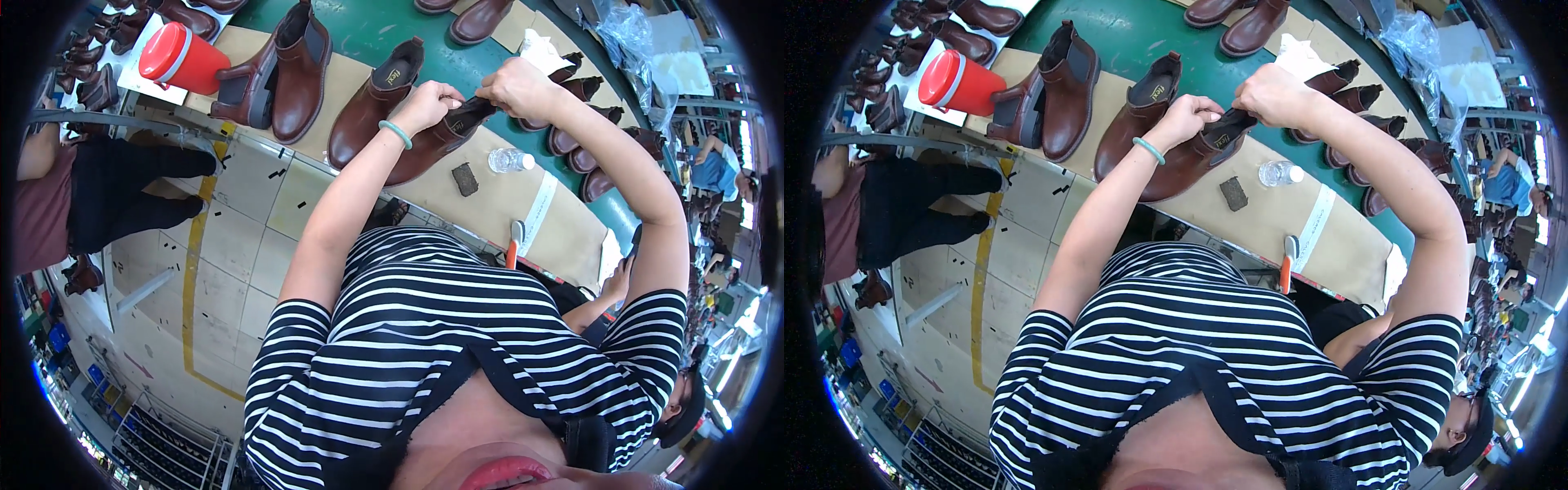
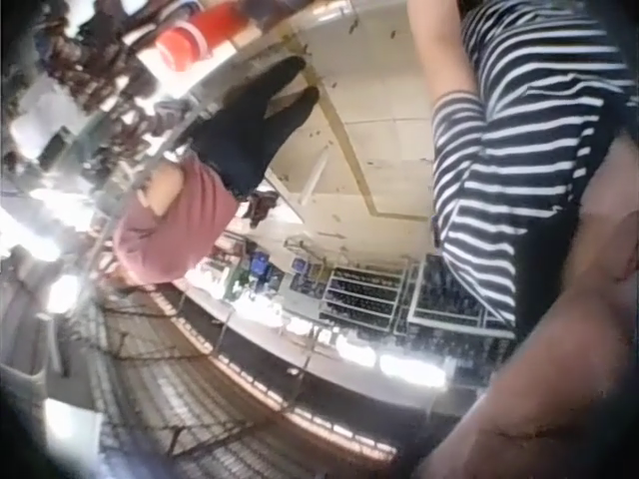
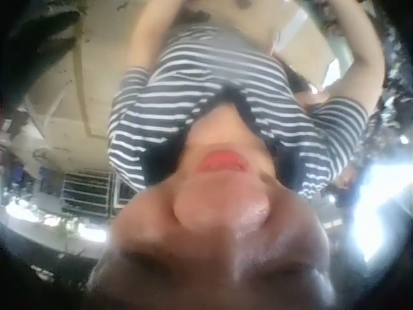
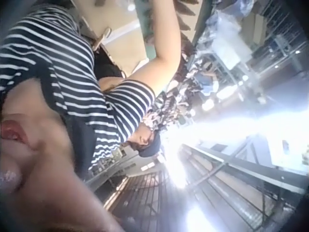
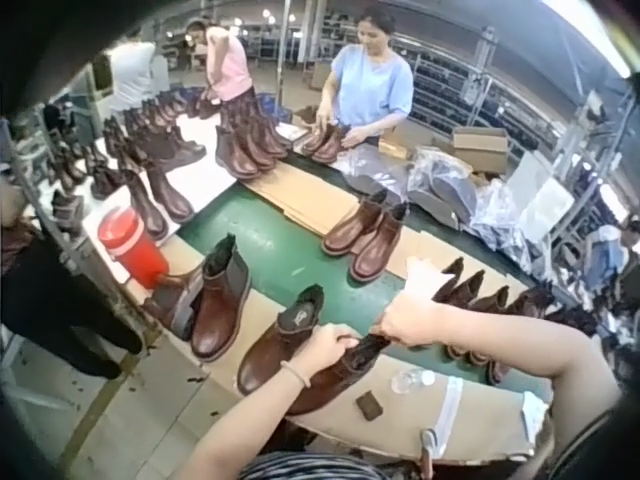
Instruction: The recorder is cleaning and inspecting leather boots at a manufacturing finishing station.
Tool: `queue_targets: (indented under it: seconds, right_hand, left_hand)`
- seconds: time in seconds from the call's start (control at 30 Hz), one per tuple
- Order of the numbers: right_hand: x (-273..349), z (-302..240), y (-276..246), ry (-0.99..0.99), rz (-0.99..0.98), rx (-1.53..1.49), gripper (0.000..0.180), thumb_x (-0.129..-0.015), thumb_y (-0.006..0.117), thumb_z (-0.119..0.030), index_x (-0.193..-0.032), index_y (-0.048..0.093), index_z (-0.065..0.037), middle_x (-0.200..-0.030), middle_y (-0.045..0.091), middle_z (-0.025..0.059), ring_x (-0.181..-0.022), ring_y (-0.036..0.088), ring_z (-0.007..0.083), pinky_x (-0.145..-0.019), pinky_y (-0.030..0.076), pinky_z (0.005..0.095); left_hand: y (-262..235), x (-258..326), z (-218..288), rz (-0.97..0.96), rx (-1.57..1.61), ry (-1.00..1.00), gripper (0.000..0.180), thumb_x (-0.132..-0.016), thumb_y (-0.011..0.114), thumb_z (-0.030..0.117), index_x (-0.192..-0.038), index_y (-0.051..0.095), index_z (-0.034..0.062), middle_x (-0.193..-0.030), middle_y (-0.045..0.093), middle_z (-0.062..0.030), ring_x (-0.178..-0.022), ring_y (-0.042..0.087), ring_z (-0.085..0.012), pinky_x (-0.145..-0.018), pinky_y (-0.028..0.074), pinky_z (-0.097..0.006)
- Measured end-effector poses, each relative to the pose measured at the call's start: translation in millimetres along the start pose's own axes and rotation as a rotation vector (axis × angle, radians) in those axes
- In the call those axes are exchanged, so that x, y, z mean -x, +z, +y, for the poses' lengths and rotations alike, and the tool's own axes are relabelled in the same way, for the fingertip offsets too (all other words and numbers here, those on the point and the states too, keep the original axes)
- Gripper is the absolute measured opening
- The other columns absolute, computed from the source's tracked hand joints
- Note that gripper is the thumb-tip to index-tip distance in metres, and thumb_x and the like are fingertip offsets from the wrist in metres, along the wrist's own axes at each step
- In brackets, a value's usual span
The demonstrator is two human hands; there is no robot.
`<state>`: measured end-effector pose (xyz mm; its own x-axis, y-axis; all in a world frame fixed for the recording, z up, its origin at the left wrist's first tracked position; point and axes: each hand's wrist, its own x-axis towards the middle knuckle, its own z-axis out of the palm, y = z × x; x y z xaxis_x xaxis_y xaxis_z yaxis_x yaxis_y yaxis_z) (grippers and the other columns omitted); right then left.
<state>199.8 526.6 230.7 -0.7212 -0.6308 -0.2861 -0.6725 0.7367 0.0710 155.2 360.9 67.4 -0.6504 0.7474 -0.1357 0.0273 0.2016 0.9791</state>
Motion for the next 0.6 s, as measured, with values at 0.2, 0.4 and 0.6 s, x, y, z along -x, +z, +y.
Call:
queue_targets:
  seconds: [0.2,0.4,0.6]
  right_hand:
    - [-6,11,11,-0.088,-0.021,-0.016,0.015,-0.063,0.066,-0.012,-0.077,0.066,-0.012,-0.068,0.058,0.0056,-0.067,0.062,0.0277,-0.057,0.049,0.0396]
    - [-8,13,7,-0.094,-0.092,-0.035,0.025,-0.067,0.068,-0.012,-0.092,0.068,-0.010,-0.070,0.058,0.0075,-0.068,0.060,0.0297,-0.060,0.047,0.0408]
    - [-12,15,12,-0.094,-0.135,-0.006,0.025,-0.068,0.069,-0.014,-0.093,0.068,-0.009,-0.071,0.058,0.0076,-0.070,0.061,0.0297,-0.063,0.048,0.0409]
  left_hand:
    - [3,-1,3,-0.083,0.245,-0.134,0.019,-0.087,0.062,0.003,-0.104,0.067,-0.0011,-0.091,0.067,-0.0044,-0.085,0.060,-0.0113,-0.079,0.047,-0.026]
    - [-2,-1,2,-0.129,0.263,-0.150,0.019,-0.087,0.062,0.004,-0.104,0.067,-0.0010,-0.095,0.065,-0.0019,-0.092,0.058,-0.0114,-0.087,0.043,-0.025]
    - [0,-7,-6,-0.166,0.296,-0.148,0.020,-0.086,0.061,0.003,-0.104,0.067,-0.0018,-0.093,0.061,0.0003,-0.095,0.057,-0.0120,-0.090,0.040,-0.025]
